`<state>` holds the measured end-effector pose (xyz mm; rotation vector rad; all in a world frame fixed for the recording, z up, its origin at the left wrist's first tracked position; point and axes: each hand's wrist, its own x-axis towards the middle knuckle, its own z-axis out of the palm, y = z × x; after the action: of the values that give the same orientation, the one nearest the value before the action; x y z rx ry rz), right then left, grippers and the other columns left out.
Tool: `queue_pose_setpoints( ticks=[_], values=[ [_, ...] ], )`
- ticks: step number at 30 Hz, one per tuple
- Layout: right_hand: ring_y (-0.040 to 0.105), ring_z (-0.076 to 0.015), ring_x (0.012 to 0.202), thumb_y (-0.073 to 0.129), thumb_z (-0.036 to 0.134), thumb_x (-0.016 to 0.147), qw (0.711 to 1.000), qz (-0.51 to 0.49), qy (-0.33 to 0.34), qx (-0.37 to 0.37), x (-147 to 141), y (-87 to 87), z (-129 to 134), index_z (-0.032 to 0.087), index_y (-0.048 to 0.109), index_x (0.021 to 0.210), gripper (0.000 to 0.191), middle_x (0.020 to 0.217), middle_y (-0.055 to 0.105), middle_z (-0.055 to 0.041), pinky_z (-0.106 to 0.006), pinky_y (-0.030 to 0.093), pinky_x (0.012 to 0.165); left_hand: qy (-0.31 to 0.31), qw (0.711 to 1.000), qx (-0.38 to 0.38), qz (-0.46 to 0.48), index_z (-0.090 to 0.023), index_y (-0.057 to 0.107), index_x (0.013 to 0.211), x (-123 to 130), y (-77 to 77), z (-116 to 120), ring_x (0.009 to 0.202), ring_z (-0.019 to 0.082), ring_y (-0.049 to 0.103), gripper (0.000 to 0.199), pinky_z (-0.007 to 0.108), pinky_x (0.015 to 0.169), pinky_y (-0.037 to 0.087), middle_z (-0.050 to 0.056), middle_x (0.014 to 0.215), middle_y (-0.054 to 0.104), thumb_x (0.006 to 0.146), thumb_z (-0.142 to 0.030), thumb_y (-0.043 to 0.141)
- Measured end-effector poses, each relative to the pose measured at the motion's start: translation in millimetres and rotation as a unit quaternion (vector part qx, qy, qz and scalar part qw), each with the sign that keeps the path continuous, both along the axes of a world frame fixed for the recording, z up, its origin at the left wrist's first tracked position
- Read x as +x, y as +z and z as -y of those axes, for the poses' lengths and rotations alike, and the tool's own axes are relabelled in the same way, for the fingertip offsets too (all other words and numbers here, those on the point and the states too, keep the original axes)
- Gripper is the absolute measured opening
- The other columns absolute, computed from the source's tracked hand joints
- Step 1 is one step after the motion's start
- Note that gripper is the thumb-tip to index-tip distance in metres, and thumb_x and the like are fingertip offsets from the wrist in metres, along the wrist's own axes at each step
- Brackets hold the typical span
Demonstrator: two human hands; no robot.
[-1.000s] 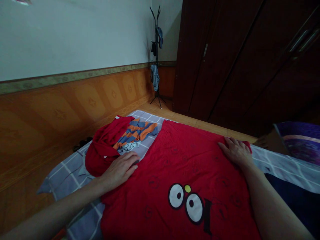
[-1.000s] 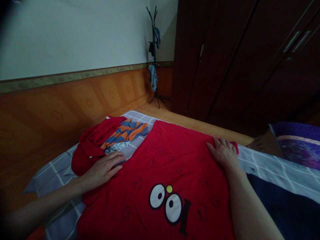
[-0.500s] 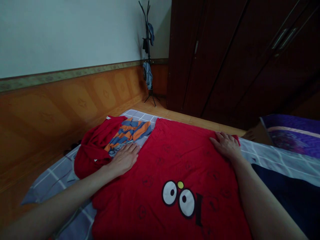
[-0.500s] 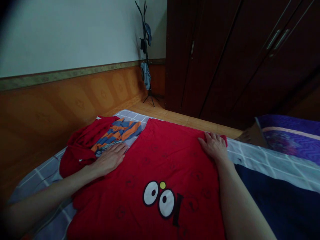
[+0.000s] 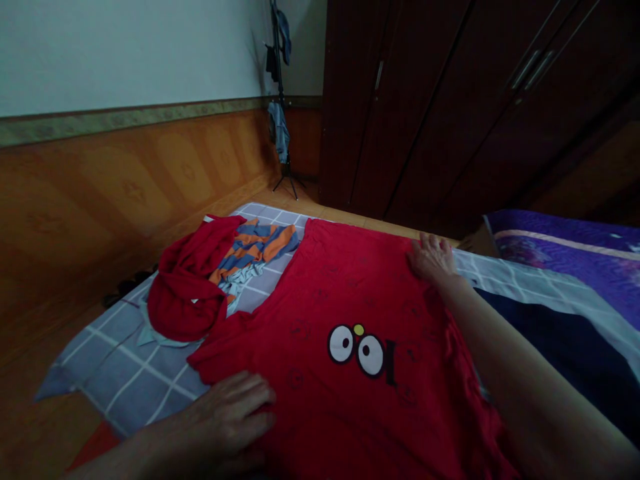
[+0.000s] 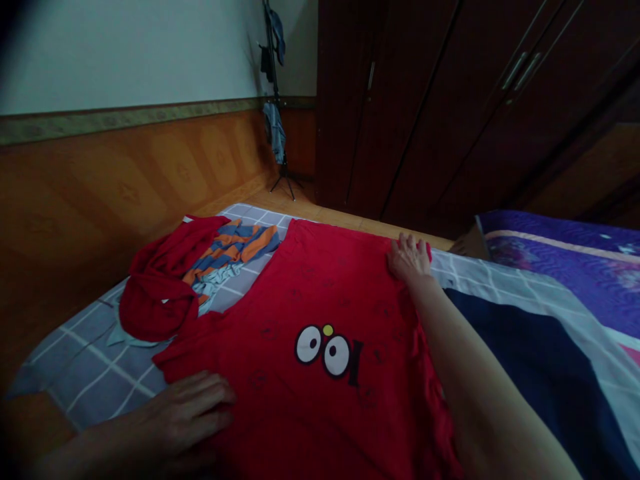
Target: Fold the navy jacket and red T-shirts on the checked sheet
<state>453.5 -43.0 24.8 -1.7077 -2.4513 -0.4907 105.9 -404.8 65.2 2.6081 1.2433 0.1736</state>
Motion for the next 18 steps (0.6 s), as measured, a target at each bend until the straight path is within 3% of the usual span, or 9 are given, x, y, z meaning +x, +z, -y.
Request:
queue_pose_setpoints(
  ticks=[3, 5, 8, 10, 12, 14, 18],
  values=[
    [0.029, -0.0362, 0.131, 0.042, 0.023, 0.086, 0.999, 0.019, 0.036, 0.0, -14, 25.9, 29, 0.011, 0.051, 0.124, 0.041, 0.145, 0.034, -0.0174, -0.053, 0.025, 0.102, -0.037, 0.999, -0.013, -0.024, -0.023, 0.054, 0.121, -7, 0.4, 2, 0.112, 0.025, 0.054, 0.052, 0.037, 0.093, 0.048, 0.01, 0.122, 0.06, 0.074, -0.037, 0.072],
    [0.035, -0.0359, 0.127, 0.045, 0.027, 0.087, 0.996, 0.0, 0.085, -0.002, -22, 43.7, 67, 0.012, 0.05, 0.126, 0.042, 0.143, 0.037, -0.0177, -0.051, 0.032, 0.099, -0.058, 0.998, 0.005, -0.032, -0.022, 0.049, 0.129, -10, -4.0, 6, 0.118, 0.029, 0.051, 0.063, 0.04, 0.092, 0.05, 0.012, 0.128, 0.056, 0.073, -0.037, 0.072],
    [0.05, -0.0303, 0.113, 0.045, 0.035, 0.09, 0.982, -0.086, 0.166, -0.029, -28, 65.5, 157, 0.016, 0.052, 0.125, 0.04, 0.127, 0.052, -0.0151, -0.044, 0.046, 0.087, -0.073, 0.994, 0.072, -0.027, -0.021, 0.049, 0.13, -14, -16.2, 11, 0.117, 0.028, 0.053, 0.052, 0.039, 0.092, 0.051, 0.012, 0.126, 0.059, 0.08, -0.023, 0.061],
    [0.058, -0.0246, 0.102, 0.047, 0.035, 0.091, 0.96, -0.13, 0.226, -0.105, -29, 73.4, 227, 0.019, 0.056, 0.12, 0.034, 0.116, 0.059, -0.0115, -0.038, 0.051, 0.081, -0.089, 0.989, 0.116, -0.015, -0.019, 0.051, 0.128, -15, -24.3, 13, 0.114, 0.027, 0.055, 0.046, 0.038, 0.092, 0.051, 0.012, 0.121, 0.062, 0.083, -0.013, 0.051],
    [0.062, -0.0213, 0.092, 0.052, 0.032, 0.088, 0.94, -0.144, 0.249, -0.184, -28, 73.1, 290, 0.026, 0.057, 0.116, 0.029, 0.107, 0.063, -0.0072, -0.033, 0.054, 0.072, -0.112, 0.982, 0.151, 0.001, -0.017, 0.053, 0.125, -14, -29.4, 12, 0.11, 0.025, 0.058, 0.045, 0.038, 0.09, 0.051, 0.012, 0.117, 0.064, 0.083, -0.008, 0.043],
    [0.063, -0.022, 0.085, 0.06, 0.033, 0.083, 0.934, -0.147, 0.251, -0.205, -28, 63.8, 336, 0.028, 0.059, 0.111, 0.029, 0.104, 0.065, -0.0061, -0.032, 0.055, 0.065, -0.13, 0.976, 0.173, 0.018, -0.014, 0.055, 0.121, -11, -30.8, 9, 0.102, 0.023, 0.061, 0.042, 0.037, 0.087, 0.052, 0.012, 0.111, 0.066, 0.084, -0.005, 0.038],
    [0.06, -0.0188, 0.069, 0.049, 0.016, 0.085, 0.956, -0.139, 0.191, -0.172, -30, 33.7, 371, 0.021, 0.06, 0.086, 0.013, 0.085, 0.064, -0.0066, -0.03, 0.05, 0.058, -0.122, 0.972, 0.181, 0.084, -0.017, 0.059, 0.105, -4, -26.1, 2, 0.08, 0.017, 0.064, 0.028, 0.03, 0.077, 0.052, 0.006, 0.086, 0.068, 0.087, -0.006, 0.041]
  ],
)
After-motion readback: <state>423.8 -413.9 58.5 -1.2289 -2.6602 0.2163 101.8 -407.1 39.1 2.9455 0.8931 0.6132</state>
